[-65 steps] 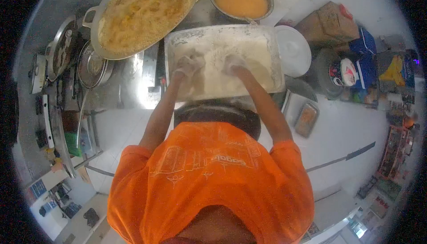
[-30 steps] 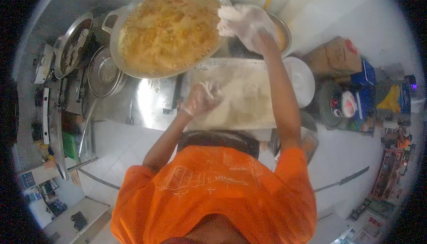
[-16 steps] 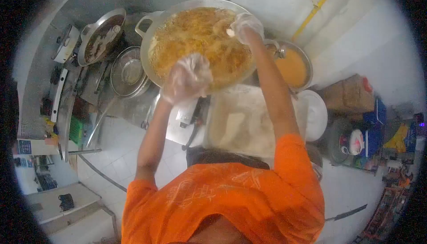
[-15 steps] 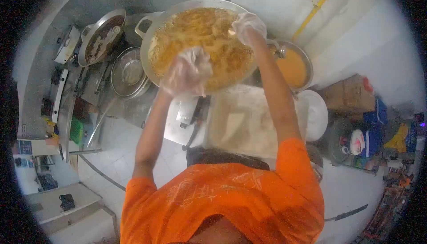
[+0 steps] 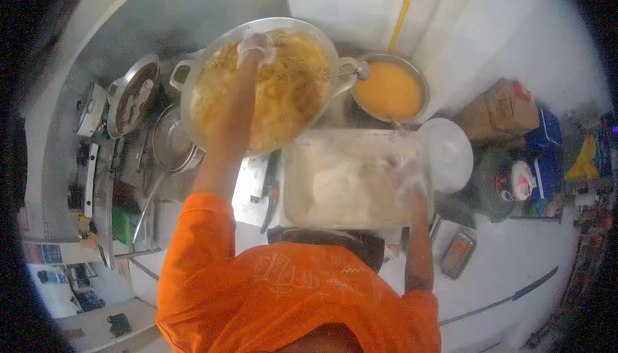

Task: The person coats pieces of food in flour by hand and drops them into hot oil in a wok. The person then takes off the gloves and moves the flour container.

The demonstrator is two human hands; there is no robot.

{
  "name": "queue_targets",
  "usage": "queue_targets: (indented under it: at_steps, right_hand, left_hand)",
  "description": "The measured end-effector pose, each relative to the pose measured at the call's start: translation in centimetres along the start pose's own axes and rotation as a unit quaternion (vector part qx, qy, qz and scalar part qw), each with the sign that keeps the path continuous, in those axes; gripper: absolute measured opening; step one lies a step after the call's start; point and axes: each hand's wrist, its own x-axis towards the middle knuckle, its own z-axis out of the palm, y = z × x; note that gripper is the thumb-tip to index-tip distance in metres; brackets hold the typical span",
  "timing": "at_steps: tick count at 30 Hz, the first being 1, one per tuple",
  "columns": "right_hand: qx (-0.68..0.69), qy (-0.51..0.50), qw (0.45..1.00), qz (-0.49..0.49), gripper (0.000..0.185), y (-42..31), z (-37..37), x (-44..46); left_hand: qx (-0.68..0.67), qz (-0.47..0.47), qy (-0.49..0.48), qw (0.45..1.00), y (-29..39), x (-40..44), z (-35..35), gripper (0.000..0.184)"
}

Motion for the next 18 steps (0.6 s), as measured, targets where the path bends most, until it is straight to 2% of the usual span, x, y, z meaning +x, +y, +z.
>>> queue_targets:
  at_steps: [2, 5, 6, 7, 8, 9, 10, 11, 13, 14, 16, 17, 18]
  right_hand:
    - [-0.128, -0.001, 0.989, 0.078, 0.035, 2.5, 0.4, -2.7]
    - [-0.276, -0.024, 0.951, 0.138, 0.039, 8.6, 2.2, -3.2]
    - [-0.292, -0.038, 0.947, 0.125, 0.042, 12.5, 3.8, -2.5]
    - [-0.307, -0.052, 0.944, 0.112, 0.044, 14.6, 4.9, -2.3]
    - [-0.249, 0.0, 0.967, 0.052, 0.047, 14.8, 5.5, -2.0]
    - [-0.252, 0.02, 0.967, 0.013, 0.048, 13.2, 5.8, -1.4]
    - [-0.256, 0.042, 0.965, -0.026, 0.049, 11.2, 6.1, -0.8]
    - [-0.324, 0.032, 0.944, -0.047, 0.048, 7.8, 5.4, 0.1]
    - [-0.311, 0.036, 0.947, -0.077, 0.045, 8.8, 6.9, 2.2]
    - [-0.303, 0.04, 0.948, -0.091, 0.043, 9.9, 8.1, 3.2]
    - [-0.29, 0.053, 0.95, -0.106, 0.041, 13.7, 10.3, 4.2]
    - [-0.213, -0.006, 0.975, -0.058, 0.04, 16.9, 10.2, 4.7]
    - [-0.139, -0.056, 0.989, -0.001, 0.039, 20.0, 10.2, 5.2]
  left_hand:
    - [-0.005, 0.015, 0.046, 0.999, -0.5, 3.9, 3.5, 0.03]
    - [-0.108, 0.063, 0.006, 0.992, 4.1, -3.4, -6.4, 0.03]
    - [0.009, 0.159, 0.065, 0.985, 4.8, -4.8, -7.3, 0.03]
    - [0.126, 0.252, 0.12, 0.952, 5.7, -6.1, -8.0, 0.03]
    - [0.055, 0.263, 0.12, 0.956, 7.2, -8.7, -8.8, 0.032]
    - [-0.018, 0.273, 0.117, 0.955, 8.9, -12.1, -9.2, 0.035]
    - [-0.128, 0.333, 0.091, 0.93, 10.4, -15.8, -9.5, 0.033]
    - [-0.239, 0.387, 0.064, 0.889, 11.8, -19.2, -9.3, 0.032]
    - [-0.266, 0.475, 0.067, 0.836, 13.2, -23.5, -1.6, 0.03]
    - [-0.209, 0.383, -0.117, 0.892, 14.9, -27.1, -2.8, 0.033]
    - [-0.19, 0.329, -0.184, 0.906, 15.7, -30.8, 3.4, 0.038]
    - [-0.244, 0.374, -0.068, 0.892, 15.0, -32.6, 12.3, 0.042]
    - [-0.302, 0.286, -0.07, 0.907, 15.0, -33.9, 15.5, 0.043]
